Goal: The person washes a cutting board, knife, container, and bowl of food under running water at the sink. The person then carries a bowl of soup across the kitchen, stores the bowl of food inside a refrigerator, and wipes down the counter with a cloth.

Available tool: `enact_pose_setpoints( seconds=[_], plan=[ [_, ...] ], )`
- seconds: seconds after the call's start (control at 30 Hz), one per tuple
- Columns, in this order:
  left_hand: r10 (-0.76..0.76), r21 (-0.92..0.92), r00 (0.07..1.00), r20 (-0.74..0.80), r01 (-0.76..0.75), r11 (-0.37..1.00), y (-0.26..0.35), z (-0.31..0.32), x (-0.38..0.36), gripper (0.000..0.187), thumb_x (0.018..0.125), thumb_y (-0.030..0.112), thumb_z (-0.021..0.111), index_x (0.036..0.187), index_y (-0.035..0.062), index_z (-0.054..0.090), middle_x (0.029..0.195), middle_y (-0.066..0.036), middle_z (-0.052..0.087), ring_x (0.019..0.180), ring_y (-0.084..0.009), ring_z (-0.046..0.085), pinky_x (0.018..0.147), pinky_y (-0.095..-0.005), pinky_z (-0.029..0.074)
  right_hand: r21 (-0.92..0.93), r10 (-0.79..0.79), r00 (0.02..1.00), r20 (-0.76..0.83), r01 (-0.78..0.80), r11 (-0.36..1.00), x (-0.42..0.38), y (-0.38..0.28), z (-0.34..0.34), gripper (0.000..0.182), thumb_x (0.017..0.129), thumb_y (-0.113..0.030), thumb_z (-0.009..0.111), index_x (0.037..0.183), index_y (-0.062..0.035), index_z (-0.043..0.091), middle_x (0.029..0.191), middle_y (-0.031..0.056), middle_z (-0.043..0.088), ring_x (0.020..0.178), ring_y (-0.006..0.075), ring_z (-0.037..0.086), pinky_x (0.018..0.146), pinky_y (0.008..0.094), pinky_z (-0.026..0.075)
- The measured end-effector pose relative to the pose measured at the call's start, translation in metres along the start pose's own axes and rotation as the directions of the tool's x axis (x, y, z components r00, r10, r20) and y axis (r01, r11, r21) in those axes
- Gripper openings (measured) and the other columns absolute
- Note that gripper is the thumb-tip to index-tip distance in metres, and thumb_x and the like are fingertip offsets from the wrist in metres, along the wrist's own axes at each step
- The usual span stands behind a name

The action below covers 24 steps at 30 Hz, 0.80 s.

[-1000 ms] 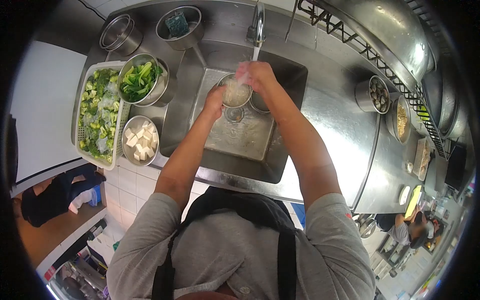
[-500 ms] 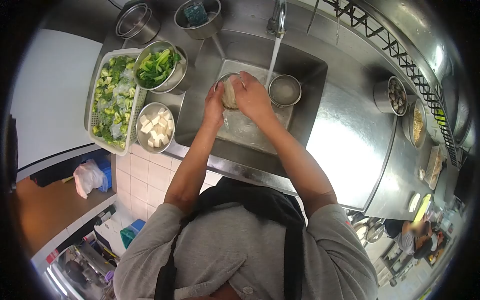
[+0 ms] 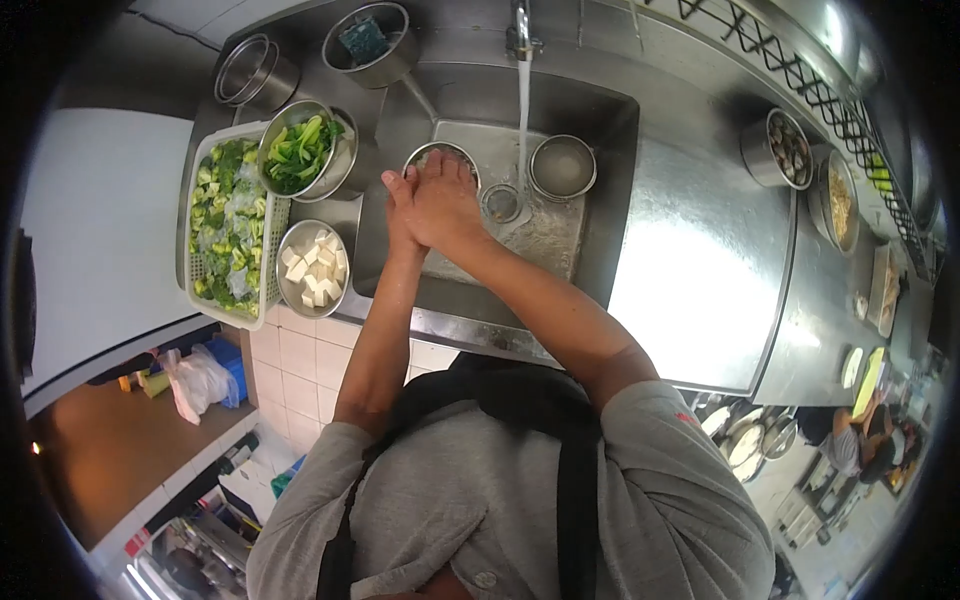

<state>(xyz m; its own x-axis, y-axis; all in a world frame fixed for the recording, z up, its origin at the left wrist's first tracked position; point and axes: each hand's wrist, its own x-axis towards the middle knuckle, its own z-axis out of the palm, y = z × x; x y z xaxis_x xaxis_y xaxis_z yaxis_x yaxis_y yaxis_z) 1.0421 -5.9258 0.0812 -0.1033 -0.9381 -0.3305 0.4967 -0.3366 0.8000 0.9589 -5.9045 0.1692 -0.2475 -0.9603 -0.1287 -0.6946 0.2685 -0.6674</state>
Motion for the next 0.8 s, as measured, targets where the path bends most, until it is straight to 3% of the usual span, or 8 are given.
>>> enact_pose_setpoints(
  seconds=[0.13, 0.27, 0.33, 0.4, 0.47, 0.53, 0.73, 0.8],
  plan=[
    [0.089, 0.232, 0.996, -0.007, -0.085, 0.969, 0.011, 0.002, 0.002, 0.051, 0.099, 0.034, 0.068, 0.135, -0.0002, 0.057, 0.112, -0.005, 0.067, 0.100, -0.0159, 0.062, 0.088, -0.0298, 0.052, 0.075, 0.039, 0.999, -0.036, -0.037, 0.997, 0.003, 0.004, 0.013, 0.092, 0.100, -0.066, 0.037, 0.145, 0.0140, 0.040, 0.142, 0.0351, 0.048, 0.138, 0.0455, 0.042, 0.119, 0.0491, 0.029],
    [0.155, 0.511, 0.988, -0.004, -0.132, 0.849, 0.027, -0.003, 0.011, 0.052, 0.097, 0.037, 0.069, 0.133, 0.0000, 0.062, 0.111, -0.008, 0.069, 0.100, -0.0192, 0.063, 0.090, -0.0330, 0.052, 0.351, 0.084, 0.995, -0.049, -0.062, 0.934, 0.002, 0.002, 0.013, 0.084, 0.101, -0.062, 0.037, 0.139, 0.0134, 0.045, 0.136, 0.0351, 0.051, 0.130, 0.0479, 0.047, 0.113, 0.0517, 0.034],
    [0.308, 0.796, 0.950, 0.061, -0.232, 0.559, 0.033, -0.011, 0.022, 0.055, 0.091, 0.042, 0.072, 0.130, 0.0047, 0.066, 0.110, -0.019, 0.071, 0.102, -0.0283, 0.063, 0.094, -0.0393, 0.050, 0.449, 0.114, 0.991, -0.067, -0.072, 0.890, 0.003, 0.002, 0.020, 0.082, 0.102, -0.060, 0.037, 0.136, 0.0140, 0.047, 0.133, 0.0349, 0.053, 0.126, 0.0487, 0.048, 0.111, 0.0526, 0.036],
    [0.329, 0.862, 0.938, 0.108, -0.253, 0.439, 0.046, -0.008, 0.021, 0.055, 0.089, 0.042, 0.073, 0.132, 0.0087, 0.066, 0.111, -0.022, 0.070, 0.104, -0.0326, 0.062, 0.095, -0.0414, 0.049, 0.567, 0.123, 0.966, -0.225, 0.027, 0.823, 0.007, 0.002, 0.034, 0.076, 0.103, -0.056, 0.037, 0.130, 0.0135, 0.051, 0.128, 0.0340, 0.055, 0.121, 0.0493, 0.050, 0.107, 0.0535, 0.037],
    [0.345, 0.910, 0.925, 0.159, -0.273, 0.312, 0.068, 0.013, 0.009, 0.055, 0.087, 0.043, 0.073, 0.133, 0.0128, 0.066, 0.113, -0.026, 0.068, 0.106, -0.0369, 0.061, 0.097, -0.0435, 0.049, 0.638, 0.158, 0.958, -0.238, 0.031, 0.769, 0.006, -0.005, 0.029, 0.073, 0.104, -0.055, 0.037, 0.126, 0.0128, 0.054, 0.124, 0.0341, 0.057, 0.119, 0.0497, 0.051, 0.106, 0.0529, 0.038],
    [0.341, 0.991, 0.933, 0.114, -0.133, 0.034, 0.092, 0.040, -0.005, 0.053, 0.086, 0.042, 0.074, 0.133, 0.0168, 0.067, 0.115, -0.023, 0.063, 0.109, -0.0381, 0.061, 0.097, -0.0446, 0.049, 0.703, 0.195, 0.949, -0.249, 0.039, 0.710, 0.006, -0.012, 0.023, 0.071, 0.104, -0.054, 0.037, 0.121, 0.0121, 0.056, 0.120, 0.0341, 0.059, 0.117, 0.0500, 0.052, 0.104, 0.0524, 0.039],
    [0.360, 0.918, 0.861, 0.359, -0.257, -0.301, 0.121, 0.083, -0.024, 0.055, 0.085, 0.044, 0.075, 0.132, 0.0173, 0.067, 0.118, -0.023, 0.060, 0.110, -0.0402, 0.062, 0.097, -0.0475, 0.051, 0.941, 0.208, 0.957, -0.203, 0.133, 0.310, 0.014, -0.018, 0.020, 0.069, 0.105, -0.054, 0.036, 0.108, 0.0112, 0.060, 0.103, 0.0334, 0.061, 0.106, 0.0501, 0.054, 0.097, 0.0491, 0.041],
    [0.347, 0.884, 0.842, 0.414, -0.281, -0.372, 0.129, 0.096, -0.031, 0.055, 0.084, 0.043, 0.076, 0.131, 0.0173, 0.067, 0.119, -0.023, 0.059, 0.110, -0.0411, 0.062, 0.096, -0.0480, 0.051, 0.969, 0.218, 0.954, -0.204, 0.166, 0.182, 0.011, -0.022, 0.014, 0.068, 0.106, -0.055, 0.036, 0.106, 0.0093, 0.059, 0.102, 0.0265, 0.062, 0.101, 0.0406, 0.057, 0.095, 0.0446, 0.042]
  ],
)
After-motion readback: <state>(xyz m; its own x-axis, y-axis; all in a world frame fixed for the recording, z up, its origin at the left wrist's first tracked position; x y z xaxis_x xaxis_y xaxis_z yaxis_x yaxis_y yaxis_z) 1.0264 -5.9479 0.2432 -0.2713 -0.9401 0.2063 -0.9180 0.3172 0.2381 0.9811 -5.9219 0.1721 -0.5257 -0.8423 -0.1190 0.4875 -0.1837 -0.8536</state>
